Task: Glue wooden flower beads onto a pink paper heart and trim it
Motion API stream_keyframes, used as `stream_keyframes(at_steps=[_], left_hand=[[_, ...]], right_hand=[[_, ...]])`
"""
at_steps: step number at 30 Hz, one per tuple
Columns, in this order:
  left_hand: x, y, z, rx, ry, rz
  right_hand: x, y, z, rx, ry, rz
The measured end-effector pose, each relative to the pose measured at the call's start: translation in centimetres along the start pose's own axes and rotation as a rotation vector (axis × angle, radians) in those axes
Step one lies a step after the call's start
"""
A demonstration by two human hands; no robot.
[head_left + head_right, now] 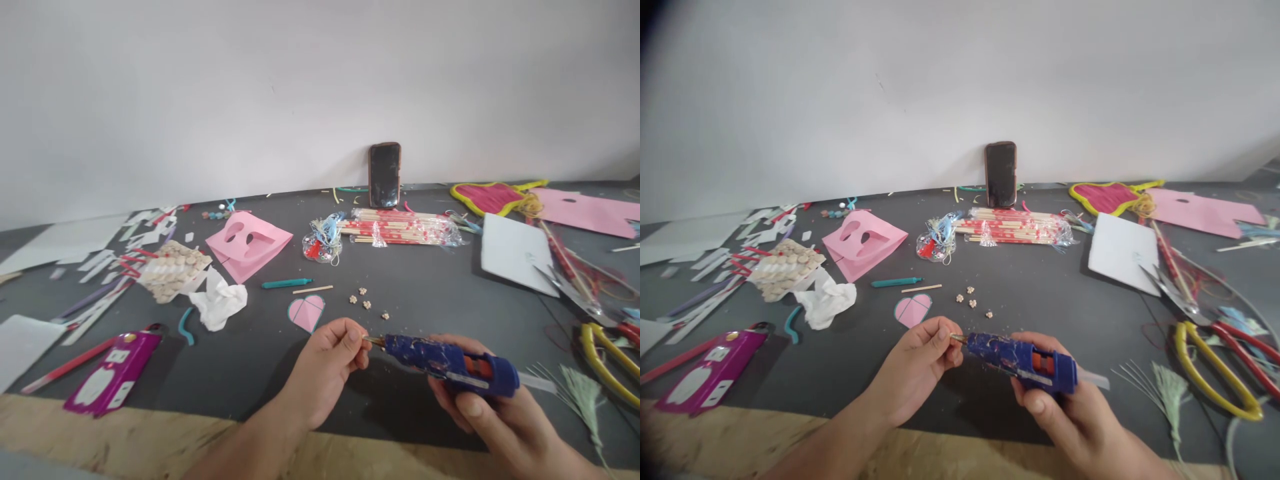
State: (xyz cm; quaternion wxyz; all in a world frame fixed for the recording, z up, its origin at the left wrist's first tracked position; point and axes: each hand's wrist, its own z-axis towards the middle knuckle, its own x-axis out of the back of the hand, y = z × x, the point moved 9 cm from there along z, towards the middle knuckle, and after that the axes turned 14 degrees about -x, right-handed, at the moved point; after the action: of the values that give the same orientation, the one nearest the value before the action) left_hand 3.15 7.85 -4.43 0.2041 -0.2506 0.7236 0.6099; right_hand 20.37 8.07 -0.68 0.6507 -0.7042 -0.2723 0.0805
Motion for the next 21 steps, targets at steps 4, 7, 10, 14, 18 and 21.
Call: stream_keyframes(at_steps=[4, 7, 10, 14, 18, 21], left_hand=[[0.05, 0.07, -0.04, 0.001, 0.004, 0.02], [0.03, 0.12, -0.05, -0.001, 0.001, 0.02], [0.08, 0.07, -0.05, 0.001, 0.001, 0.028], [0.09, -0.07, -0.01, 0.004, 0.0, 0.029], [0.05, -0.01, -0.02, -0.003, -0.006, 0.019], [0.05, 0.03, -0.08, -0.005, -0.01, 0.017]], right_hand=[[0.09, 0.03, -0.03, -0.024, 0.039, 0.03], [0.23, 0.17, -0.12, -0.052, 0.073, 0.041], [-0.15, 0.17, -0.15, -0.026, 0.008, -0.003], [-0.13, 0.44, -0.14, 0.001, -0.03, -0.033], [-0.02, 0.17, -0.15, 0.034, -0.014, -0.048], [-0.04, -0.07, -0.14, 0.05, -0.003, -0.069]])
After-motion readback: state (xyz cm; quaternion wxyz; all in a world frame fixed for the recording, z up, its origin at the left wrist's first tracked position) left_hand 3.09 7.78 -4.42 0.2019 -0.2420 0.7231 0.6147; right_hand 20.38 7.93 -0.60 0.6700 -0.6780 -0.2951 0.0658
